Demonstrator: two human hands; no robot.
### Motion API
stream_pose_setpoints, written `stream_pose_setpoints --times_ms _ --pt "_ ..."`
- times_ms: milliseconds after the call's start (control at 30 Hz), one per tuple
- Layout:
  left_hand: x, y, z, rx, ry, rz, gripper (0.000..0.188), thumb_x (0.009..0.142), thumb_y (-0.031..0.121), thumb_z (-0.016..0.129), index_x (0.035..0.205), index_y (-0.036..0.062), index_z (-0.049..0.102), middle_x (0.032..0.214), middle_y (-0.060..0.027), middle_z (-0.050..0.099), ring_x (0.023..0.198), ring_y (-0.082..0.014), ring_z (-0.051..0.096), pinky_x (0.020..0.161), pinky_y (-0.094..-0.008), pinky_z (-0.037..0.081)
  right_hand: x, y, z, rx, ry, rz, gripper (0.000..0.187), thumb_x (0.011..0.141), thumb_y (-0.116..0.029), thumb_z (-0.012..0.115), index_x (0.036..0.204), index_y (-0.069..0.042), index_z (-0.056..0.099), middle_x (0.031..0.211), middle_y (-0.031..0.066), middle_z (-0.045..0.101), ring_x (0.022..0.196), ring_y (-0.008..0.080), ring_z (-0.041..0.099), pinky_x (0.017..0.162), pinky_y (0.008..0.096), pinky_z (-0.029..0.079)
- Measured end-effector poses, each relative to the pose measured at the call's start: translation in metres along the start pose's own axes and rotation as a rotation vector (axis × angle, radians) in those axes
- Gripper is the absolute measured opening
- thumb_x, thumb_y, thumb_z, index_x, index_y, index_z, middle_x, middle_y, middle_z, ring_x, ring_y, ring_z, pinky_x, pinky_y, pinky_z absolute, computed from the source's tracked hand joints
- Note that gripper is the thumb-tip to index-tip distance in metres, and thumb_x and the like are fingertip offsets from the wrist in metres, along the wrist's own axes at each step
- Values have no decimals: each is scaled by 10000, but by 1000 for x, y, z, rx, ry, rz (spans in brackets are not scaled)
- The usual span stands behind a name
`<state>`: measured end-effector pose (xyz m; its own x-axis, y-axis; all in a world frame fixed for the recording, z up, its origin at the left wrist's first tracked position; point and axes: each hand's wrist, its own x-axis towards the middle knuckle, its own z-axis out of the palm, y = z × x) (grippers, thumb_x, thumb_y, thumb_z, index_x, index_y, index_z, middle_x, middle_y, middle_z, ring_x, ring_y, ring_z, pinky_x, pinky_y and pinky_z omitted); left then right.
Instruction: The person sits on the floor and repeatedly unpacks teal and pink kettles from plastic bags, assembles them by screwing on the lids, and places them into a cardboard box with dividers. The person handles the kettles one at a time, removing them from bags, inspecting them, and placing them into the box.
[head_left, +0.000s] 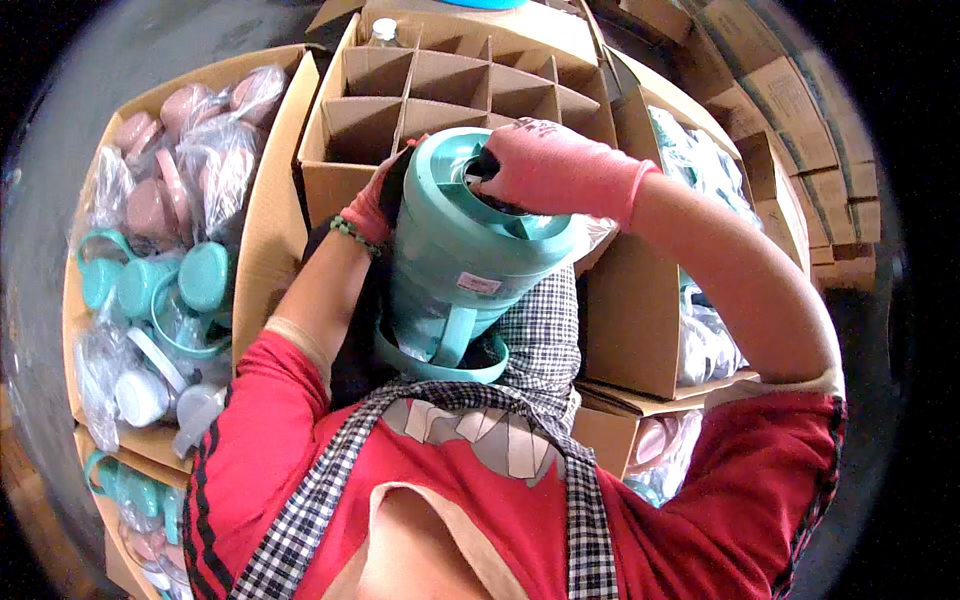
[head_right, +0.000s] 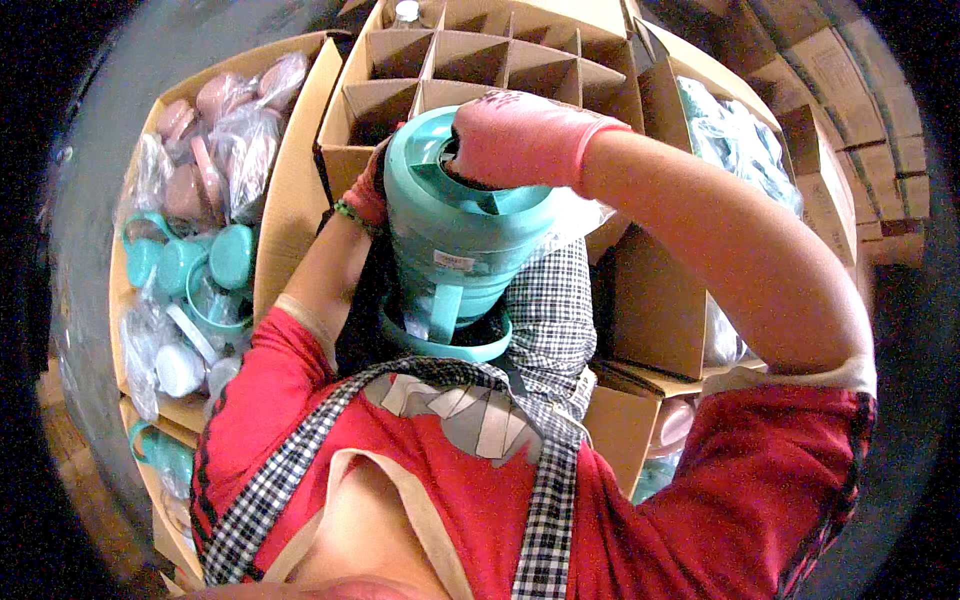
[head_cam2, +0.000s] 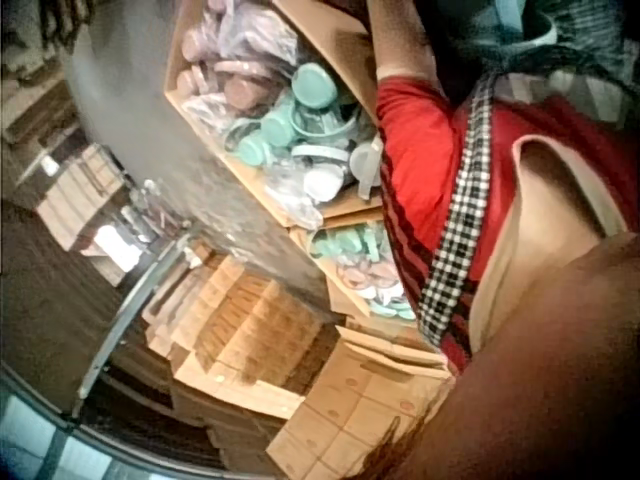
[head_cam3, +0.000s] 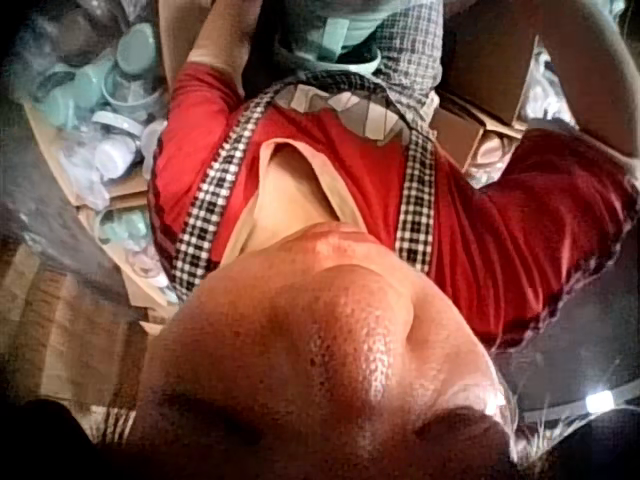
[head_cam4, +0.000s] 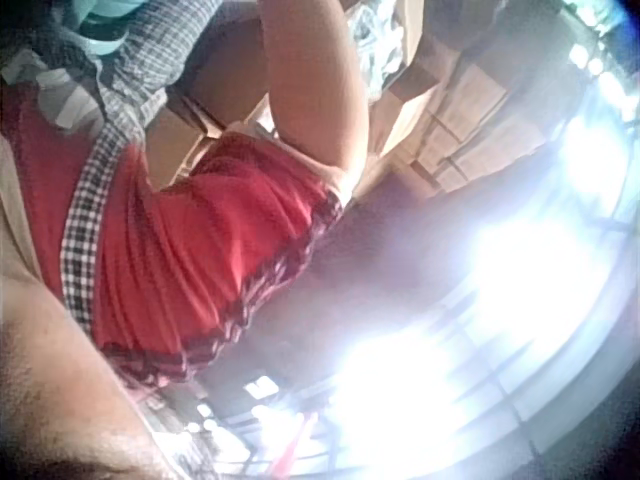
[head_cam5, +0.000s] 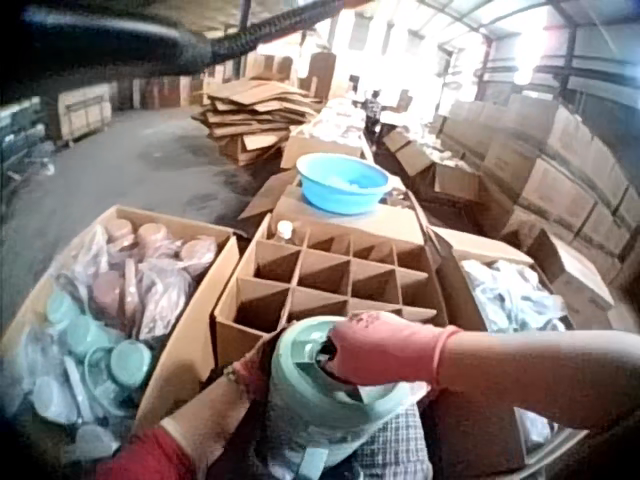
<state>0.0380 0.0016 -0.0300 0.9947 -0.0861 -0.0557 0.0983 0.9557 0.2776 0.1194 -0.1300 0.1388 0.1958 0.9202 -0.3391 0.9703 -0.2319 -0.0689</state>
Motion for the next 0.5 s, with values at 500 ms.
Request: stream_pose_setpoints --times_ms 500 --pt "-31 -27 -6 855 542 634 271 849 287 455 966 57 535 929 -84 561 868 -161 506 785 -299 387 -54 118 138 1529 557 266 132 769 -147 580 814 -23 590 682 20 573 519 91 510 478 218 418"
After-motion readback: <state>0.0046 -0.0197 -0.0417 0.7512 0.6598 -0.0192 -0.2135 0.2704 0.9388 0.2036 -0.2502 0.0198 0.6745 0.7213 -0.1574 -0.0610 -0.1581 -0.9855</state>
